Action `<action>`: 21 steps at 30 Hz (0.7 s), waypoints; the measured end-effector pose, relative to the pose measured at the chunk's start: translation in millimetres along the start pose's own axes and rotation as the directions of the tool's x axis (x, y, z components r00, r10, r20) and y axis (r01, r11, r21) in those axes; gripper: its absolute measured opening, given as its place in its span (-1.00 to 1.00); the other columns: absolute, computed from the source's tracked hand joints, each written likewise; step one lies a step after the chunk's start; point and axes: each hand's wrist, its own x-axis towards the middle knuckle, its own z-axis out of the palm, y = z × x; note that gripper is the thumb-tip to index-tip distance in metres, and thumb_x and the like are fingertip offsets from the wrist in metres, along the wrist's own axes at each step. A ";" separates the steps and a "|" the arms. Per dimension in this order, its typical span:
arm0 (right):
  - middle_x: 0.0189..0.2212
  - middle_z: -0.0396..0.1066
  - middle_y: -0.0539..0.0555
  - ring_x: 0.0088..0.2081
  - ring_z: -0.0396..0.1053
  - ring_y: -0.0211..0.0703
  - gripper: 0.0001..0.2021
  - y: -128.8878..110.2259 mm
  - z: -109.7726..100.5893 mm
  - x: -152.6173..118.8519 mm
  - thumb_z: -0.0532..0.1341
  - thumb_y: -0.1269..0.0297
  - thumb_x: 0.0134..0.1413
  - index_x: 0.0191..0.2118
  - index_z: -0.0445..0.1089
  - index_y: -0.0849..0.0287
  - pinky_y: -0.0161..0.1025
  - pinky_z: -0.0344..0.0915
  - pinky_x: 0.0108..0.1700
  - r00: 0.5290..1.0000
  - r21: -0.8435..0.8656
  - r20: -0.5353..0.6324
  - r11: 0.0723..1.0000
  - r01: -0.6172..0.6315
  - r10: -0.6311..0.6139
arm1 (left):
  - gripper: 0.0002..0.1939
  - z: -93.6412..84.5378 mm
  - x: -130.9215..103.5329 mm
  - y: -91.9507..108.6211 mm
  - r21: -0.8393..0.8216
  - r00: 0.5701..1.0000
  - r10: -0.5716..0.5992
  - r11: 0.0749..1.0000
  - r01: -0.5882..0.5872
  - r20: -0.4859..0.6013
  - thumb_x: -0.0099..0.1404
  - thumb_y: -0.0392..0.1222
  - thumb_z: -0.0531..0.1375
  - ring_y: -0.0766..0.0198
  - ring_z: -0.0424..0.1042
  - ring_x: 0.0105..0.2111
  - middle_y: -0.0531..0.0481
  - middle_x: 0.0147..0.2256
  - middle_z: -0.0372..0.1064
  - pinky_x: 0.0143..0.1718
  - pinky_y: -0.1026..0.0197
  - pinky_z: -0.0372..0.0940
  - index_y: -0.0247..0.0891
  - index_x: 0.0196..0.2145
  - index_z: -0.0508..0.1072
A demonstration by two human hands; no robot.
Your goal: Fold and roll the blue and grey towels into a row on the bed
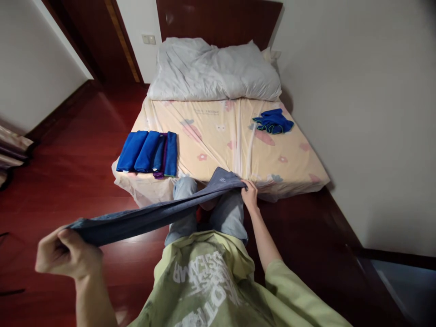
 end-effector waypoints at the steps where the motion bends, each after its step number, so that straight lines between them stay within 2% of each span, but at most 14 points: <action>1: -0.09 0.54 0.23 0.01 0.46 0.02 -0.56 5.1 -6.7 5.9 0.04 0.53 0.00 -0.07 0.55 0.21 0.00 0.38 0.18 0.999 0.007 -0.025 0.999 -0.033 0.033 | -0.55 1.1 7.9 0.9 0.018 1.000 0.012 1.000 -0.012 -0.003 0.22 0.39 0.03 -0.17 0.56 -0.26 -0.06 -0.48 0.33 -0.14 -0.25 0.47 -0.04 -0.43 0.28; 4: -0.12 0.57 0.26 -0.04 0.51 0.05 -0.64 18.6 -30.8 23.3 0.06 0.43 0.07 -0.13 0.56 0.22 0.03 0.40 0.15 0.987 0.031 -0.090 0.991 -0.134 0.136 | -0.59 7.2 31.5 3.1 0.027 0.997 0.061 0.998 -0.062 0.049 0.29 0.34 0.03 -0.13 0.54 -0.21 -0.07 -0.40 0.35 -0.11 -0.21 0.46 -0.04 -0.38 0.28; 7: -0.10 0.59 0.26 -0.03 0.52 0.05 -0.68 24.7 -62.9 43.8 0.10 0.31 0.12 -0.14 0.56 0.22 0.05 0.40 0.18 0.981 0.086 -0.089 0.983 -0.162 0.170 | -0.70 22.0 53.3 6.3 -0.017 0.979 0.117 0.993 -0.116 0.167 0.36 0.19 0.09 -0.01 0.48 -0.27 -0.07 -0.36 0.35 -0.20 -0.09 0.43 -0.06 -0.31 0.34; 11: -0.18 0.61 0.20 -0.11 0.55 -0.01 -0.73 16.9 -120.0 90.1 0.22 0.21 0.08 -0.18 0.58 0.21 -0.05 0.49 0.07 0.989 0.190 -0.074 0.975 -0.113 0.129 | -0.75 65.1 80.6 17.9 -0.140 0.949 0.152 0.983 -0.117 0.276 0.36 0.03 0.14 0.22 0.37 -0.40 0.02 -0.39 0.30 -0.33 0.15 0.30 -0.21 -0.20 0.40; 14: -0.32 0.60 0.15 -0.26 0.55 -0.07 -0.76 2.5 -167.1 134.6 0.36 0.17 -0.02 -0.28 0.58 0.23 -0.17 0.53 -0.16 0.975 0.207 -0.191 0.976 -0.071 0.112 | -0.73 104.6 97.3 35.9 -0.229 0.911 0.141 0.972 -0.052 0.389 0.31 -0.06 0.19 0.29 0.38 -0.37 0.03 -0.37 0.34 -0.32 0.26 0.26 -0.29 -0.13 0.41; 16: -0.40 0.57 0.12 -0.35 0.52 -0.11 -0.74 -6.4 -195.9 159.5 0.42 0.14 -0.07 -0.31 0.58 0.24 -0.24 0.49 -0.29 0.952 0.212 -0.286 0.976 -0.052 0.112 | -0.71 124.9 104.0 51.5 -0.279 0.876 0.158 0.960 -0.028 0.455 0.29 -0.06 0.21 0.31 0.38 -0.35 0.02 -0.35 0.38 -0.30 0.28 0.26 -0.30 -0.13 0.45; 18: -0.47 0.54 0.08 -0.41 0.49 -0.15 -0.72 -11.0 -219.8 176.0 0.45 0.10 -0.08 -0.33 0.58 0.23 -0.29 0.45 -0.36 0.932 0.228 -0.341 0.972 -0.046 0.124 | -0.68 137.7 107.7 66.1 -0.308 0.849 0.192 0.951 -0.036 0.492 0.25 -0.01 0.25 0.30 0.38 -0.35 0.00 -0.34 0.42 -0.27 0.27 0.28 -0.31 -0.16 0.50; 21: -0.50 0.54 0.04 -0.44 0.46 -0.18 -0.68 -8.5 -243.7 184.6 0.47 0.03 -0.11 -0.33 0.59 0.19 -0.31 0.44 -0.40 0.944 0.281 -0.295 0.958 -0.060 0.146 | -0.60 147.9 112.8 79.5 -0.308 0.814 0.223 0.950 -0.057 0.536 0.17 0.08 0.31 0.26 0.39 -0.34 -0.01 -0.34 0.47 -0.25 0.25 0.29 -0.31 -0.19 0.56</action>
